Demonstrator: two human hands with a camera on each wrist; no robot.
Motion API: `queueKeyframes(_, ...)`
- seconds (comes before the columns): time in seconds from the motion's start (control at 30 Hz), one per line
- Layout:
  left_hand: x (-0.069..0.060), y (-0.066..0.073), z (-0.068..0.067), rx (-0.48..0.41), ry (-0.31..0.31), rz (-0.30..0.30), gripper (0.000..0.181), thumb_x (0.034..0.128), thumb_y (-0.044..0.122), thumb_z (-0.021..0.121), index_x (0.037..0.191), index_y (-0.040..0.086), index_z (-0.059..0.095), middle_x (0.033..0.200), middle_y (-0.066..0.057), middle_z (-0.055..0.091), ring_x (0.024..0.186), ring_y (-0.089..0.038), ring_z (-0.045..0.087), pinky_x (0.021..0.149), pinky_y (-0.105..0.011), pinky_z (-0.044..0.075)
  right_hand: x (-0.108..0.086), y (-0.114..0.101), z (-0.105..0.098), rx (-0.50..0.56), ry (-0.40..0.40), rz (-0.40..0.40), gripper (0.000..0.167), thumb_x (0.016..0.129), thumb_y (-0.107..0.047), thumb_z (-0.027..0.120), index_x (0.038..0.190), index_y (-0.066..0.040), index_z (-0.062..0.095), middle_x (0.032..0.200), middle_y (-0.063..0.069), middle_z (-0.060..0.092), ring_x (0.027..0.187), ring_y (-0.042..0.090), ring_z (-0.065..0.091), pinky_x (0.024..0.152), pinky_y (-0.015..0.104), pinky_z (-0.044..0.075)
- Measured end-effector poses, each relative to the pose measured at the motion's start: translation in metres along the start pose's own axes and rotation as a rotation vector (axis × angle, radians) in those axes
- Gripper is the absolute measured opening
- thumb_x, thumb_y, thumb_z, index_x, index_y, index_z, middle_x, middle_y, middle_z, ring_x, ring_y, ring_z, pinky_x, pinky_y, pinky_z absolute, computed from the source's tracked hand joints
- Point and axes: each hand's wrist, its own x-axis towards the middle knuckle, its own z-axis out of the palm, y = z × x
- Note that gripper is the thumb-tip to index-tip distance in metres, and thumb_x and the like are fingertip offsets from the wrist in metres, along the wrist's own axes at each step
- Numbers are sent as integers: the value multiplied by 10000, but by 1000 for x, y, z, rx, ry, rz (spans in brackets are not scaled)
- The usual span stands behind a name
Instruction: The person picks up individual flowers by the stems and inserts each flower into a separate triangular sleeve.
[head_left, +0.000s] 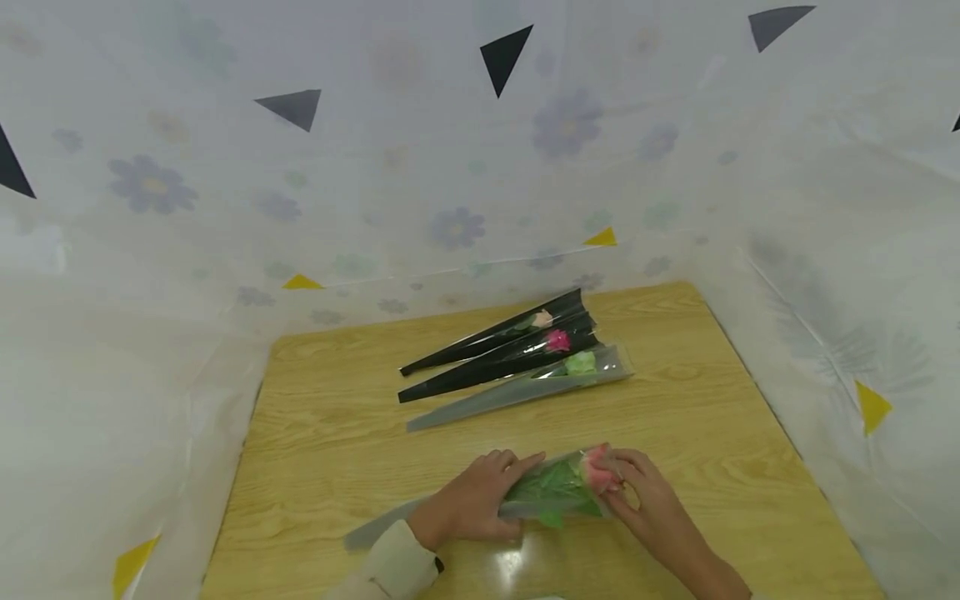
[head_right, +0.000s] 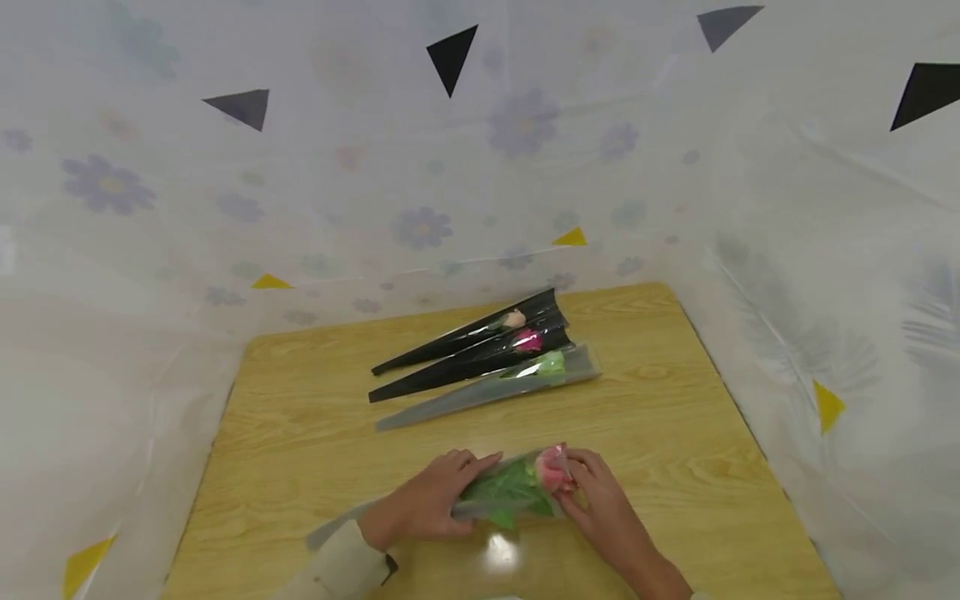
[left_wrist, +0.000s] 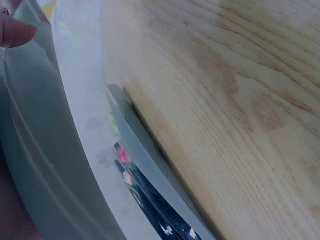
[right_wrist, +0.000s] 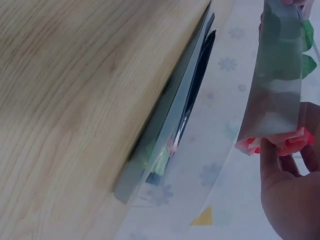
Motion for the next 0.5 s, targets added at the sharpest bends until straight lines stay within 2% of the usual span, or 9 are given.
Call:
queueKeyframes(0.13,3,3,2,5,-2,-3,932,732,485,604,1487,343,78,1096,107,446,875,-50,389,760,-243,374,1,-7,7,38,-5,52,465,751,-60,742,1186,-155,608,1161,-24,545,1084,128,512,945,136,339)
queueKeyframes(0.27,8,7,5,-30,-14,-7,961,711,478,632,1485,357,77,1112,106,442,896,-49,394,769,-230,384,5,-13,13,39,-13,47,494,730,-64,755,1193,-151,606,1165,-21,569,1100,175,524,980,157,312)
queueKeyframes(0.37,10,7,8,-31,-4,-2,977,700,482,642,1481,368,64,1094,110,444,890,-45,397,755,-211,379,7,-14,12,31,-46,48,515,727,-60,760,1206,-163,604,1190,-13,583,1087,196,551,920,231,414)
queueKeyframes(0.43,11,6,10,-20,-1,-5,983,700,497,648,1479,370,63,1091,112,451,890,-44,403,757,-215,380,6,-13,7,11,-74,61,513,750,-81,752,1226,-188,592,1175,-42,590,1059,164,567,857,266,465)
queueKeyframes(0.5,11,4,12,-9,-14,-15,981,708,506,651,1482,361,66,1100,110,458,898,-42,410,773,-230,388,6,-9,-3,12,-55,72,486,771,-49,731,1224,-155,592,1158,-19,598,1035,144,575,818,276,487)
